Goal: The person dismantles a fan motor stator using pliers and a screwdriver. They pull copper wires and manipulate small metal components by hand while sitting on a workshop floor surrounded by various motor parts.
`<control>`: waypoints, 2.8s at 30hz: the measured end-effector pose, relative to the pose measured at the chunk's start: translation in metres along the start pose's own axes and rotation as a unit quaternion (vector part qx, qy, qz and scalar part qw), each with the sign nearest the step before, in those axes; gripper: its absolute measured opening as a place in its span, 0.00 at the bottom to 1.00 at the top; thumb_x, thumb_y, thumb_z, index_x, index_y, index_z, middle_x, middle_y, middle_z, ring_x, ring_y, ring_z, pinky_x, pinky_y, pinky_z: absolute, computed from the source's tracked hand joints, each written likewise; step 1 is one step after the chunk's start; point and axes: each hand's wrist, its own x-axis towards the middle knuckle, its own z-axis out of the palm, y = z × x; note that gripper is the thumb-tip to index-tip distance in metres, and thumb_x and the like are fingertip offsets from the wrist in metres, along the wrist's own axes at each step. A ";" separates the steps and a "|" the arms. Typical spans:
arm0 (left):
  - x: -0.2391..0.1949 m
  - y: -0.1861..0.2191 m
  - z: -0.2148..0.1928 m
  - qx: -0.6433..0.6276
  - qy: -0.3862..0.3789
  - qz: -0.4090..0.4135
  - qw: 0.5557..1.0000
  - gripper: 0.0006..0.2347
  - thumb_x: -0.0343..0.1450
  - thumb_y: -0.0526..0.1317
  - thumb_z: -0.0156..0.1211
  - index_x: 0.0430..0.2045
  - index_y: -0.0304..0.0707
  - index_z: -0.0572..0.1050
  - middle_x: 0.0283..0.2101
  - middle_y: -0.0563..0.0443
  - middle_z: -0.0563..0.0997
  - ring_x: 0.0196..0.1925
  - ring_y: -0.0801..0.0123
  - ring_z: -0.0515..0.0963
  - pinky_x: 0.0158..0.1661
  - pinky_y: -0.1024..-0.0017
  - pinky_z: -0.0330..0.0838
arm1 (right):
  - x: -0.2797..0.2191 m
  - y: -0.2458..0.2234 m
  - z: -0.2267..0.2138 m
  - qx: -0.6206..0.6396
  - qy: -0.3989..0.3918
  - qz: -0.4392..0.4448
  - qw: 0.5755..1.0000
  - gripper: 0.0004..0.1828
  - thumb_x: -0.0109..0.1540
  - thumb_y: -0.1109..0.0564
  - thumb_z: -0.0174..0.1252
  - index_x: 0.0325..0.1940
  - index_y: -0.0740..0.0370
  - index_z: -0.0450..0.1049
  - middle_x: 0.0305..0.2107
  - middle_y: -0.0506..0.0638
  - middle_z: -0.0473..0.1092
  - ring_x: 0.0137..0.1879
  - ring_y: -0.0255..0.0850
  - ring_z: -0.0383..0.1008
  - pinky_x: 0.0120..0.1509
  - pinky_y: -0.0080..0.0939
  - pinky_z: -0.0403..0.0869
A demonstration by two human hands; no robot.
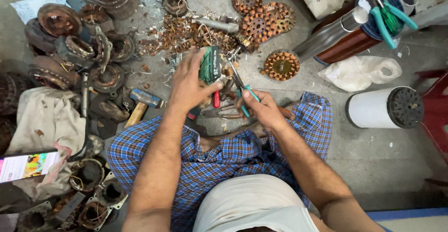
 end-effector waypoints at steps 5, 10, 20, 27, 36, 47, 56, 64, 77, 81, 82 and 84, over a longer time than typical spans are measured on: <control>-0.004 0.001 -0.007 -0.294 -0.081 -0.027 0.952 0.23 0.68 0.49 0.70 0.55 0.43 0.76 0.59 0.44 0.80 0.61 0.59 0.79 0.56 0.59 0.75 | 0.003 -0.005 0.010 0.166 -0.064 0.051 0.983 0.25 0.71 0.41 0.52 0.39 0.69 0.75 0.28 0.56 0.74 0.31 0.41 0.75 0.33 0.40 0.76; -0.005 -0.004 0.004 -0.267 -0.028 0.018 0.963 0.13 0.73 0.46 0.66 0.46 0.41 0.83 0.44 0.48 0.87 0.44 0.66 0.88 0.46 0.69 0.82 | 0.005 -0.011 0.005 0.109 -0.071 0.074 0.989 0.25 0.68 0.41 0.53 0.43 0.69 0.77 0.32 0.55 0.77 0.38 0.46 0.79 0.43 0.46 0.79; -0.008 -0.006 0.006 -0.296 -0.014 -0.093 0.951 0.14 0.74 0.47 0.61 0.48 0.40 0.82 0.34 0.52 0.88 0.30 0.69 0.86 0.37 0.67 0.82 | 0.023 0.016 -0.031 -0.606 0.071 0.051 0.791 0.25 0.66 0.37 0.59 0.48 0.61 0.81 0.45 0.61 0.74 0.46 0.53 0.77 0.52 0.55 0.76; -0.007 -0.013 0.007 -0.157 0.068 0.086 0.981 0.12 0.77 0.44 0.64 0.47 0.34 0.82 0.44 0.40 0.86 0.44 0.55 0.86 0.45 0.61 0.80 | 0.026 -0.034 0.005 -0.452 0.141 -0.344 0.811 0.29 0.67 0.46 0.64 0.64 0.69 0.70 0.52 0.65 0.71 0.57 0.57 0.74 0.60 0.56 0.74; -0.004 -0.025 -0.007 -0.217 0.068 0.083 0.970 0.10 0.75 0.41 0.64 0.47 0.35 0.82 0.43 0.42 0.86 0.42 0.59 0.89 0.43 0.66 0.83 | 0.063 -0.089 0.060 -0.458 0.068 -0.456 0.759 0.12 0.71 0.59 0.66 0.51 0.66 0.71 0.39 0.55 0.71 0.42 0.48 0.77 0.42 0.46 0.76; 0.004 -0.028 -0.016 -0.110 0.100 0.180 0.972 0.06 0.77 0.42 0.65 0.42 0.42 0.82 0.38 0.51 0.87 0.38 0.66 0.87 0.41 0.68 0.82 | 0.084 -0.072 0.038 -0.119 -0.116 -0.075 0.983 0.17 0.72 0.48 0.56 0.37 0.63 0.76 0.22 0.48 0.72 0.26 0.38 0.76 0.32 0.38 0.77; -0.001 -0.034 -0.013 -0.043 0.090 0.201 0.974 0.05 0.77 0.42 0.65 0.41 0.45 0.82 0.39 0.53 0.87 0.39 0.65 0.86 0.45 0.65 0.80 | 0.058 -0.060 0.046 -0.497 0.047 -0.350 0.793 0.12 0.70 0.52 0.59 0.40 0.64 0.79 0.29 0.56 0.78 0.27 0.43 0.78 0.29 0.45 0.76; 0.006 -0.032 -0.086 -0.198 0.310 -0.110 0.923 0.15 0.79 0.46 0.48 0.33 0.46 0.84 0.30 0.55 0.87 0.24 0.74 0.82 0.28 0.70 0.74 | 0.030 -0.022 0.017 0.054 -0.291 0.063 0.953 0.13 0.68 0.53 0.60 0.41 0.66 0.79 0.31 0.58 0.80 0.36 0.46 0.84 0.41 0.45 0.84; 0.042 -0.065 -0.103 -0.166 0.391 -0.096 0.900 0.11 0.77 0.41 0.60 0.46 0.30 0.81 0.31 0.46 0.87 0.32 0.69 0.86 0.37 0.72 0.77 | 0.019 0.036 -0.055 -0.511 0.231 -0.189 0.806 0.12 0.64 0.53 0.62 0.47 0.61 0.80 0.42 0.61 0.77 0.41 0.55 0.78 0.49 0.54 0.76; 0.120 -0.110 -0.161 0.023 0.412 -0.046 0.910 0.12 0.78 0.42 0.61 0.43 0.29 0.82 0.37 0.36 0.85 0.41 0.47 0.85 0.46 0.58 0.76 | 0.028 0.042 -0.054 -0.606 0.211 -0.038 0.766 0.17 0.63 0.44 0.58 0.49 0.54 0.80 0.43 0.56 0.77 0.45 0.60 0.78 0.47 0.59 0.76; 0.142 -0.129 -0.175 0.038 0.398 -0.060 0.915 0.12 0.77 0.42 0.59 0.40 0.30 0.84 0.37 0.36 0.85 0.42 0.43 0.84 0.47 0.54 0.75 | 0.030 0.043 -0.056 -0.612 0.202 -0.011 0.764 0.18 0.63 0.42 0.57 0.50 0.52 0.79 0.44 0.54 0.77 0.46 0.59 0.78 0.48 0.59 0.76; 0.182 -0.171 -0.192 0.094 0.319 -0.145 0.932 0.12 0.76 0.45 0.62 0.43 0.34 0.82 0.41 0.35 0.83 0.47 0.42 0.80 0.49 0.52 0.72 | 0.031 0.046 -0.057 -0.609 0.197 0.032 0.767 0.20 0.62 0.41 0.57 0.53 0.49 0.78 0.47 0.53 0.76 0.48 0.59 0.78 0.50 0.60 0.76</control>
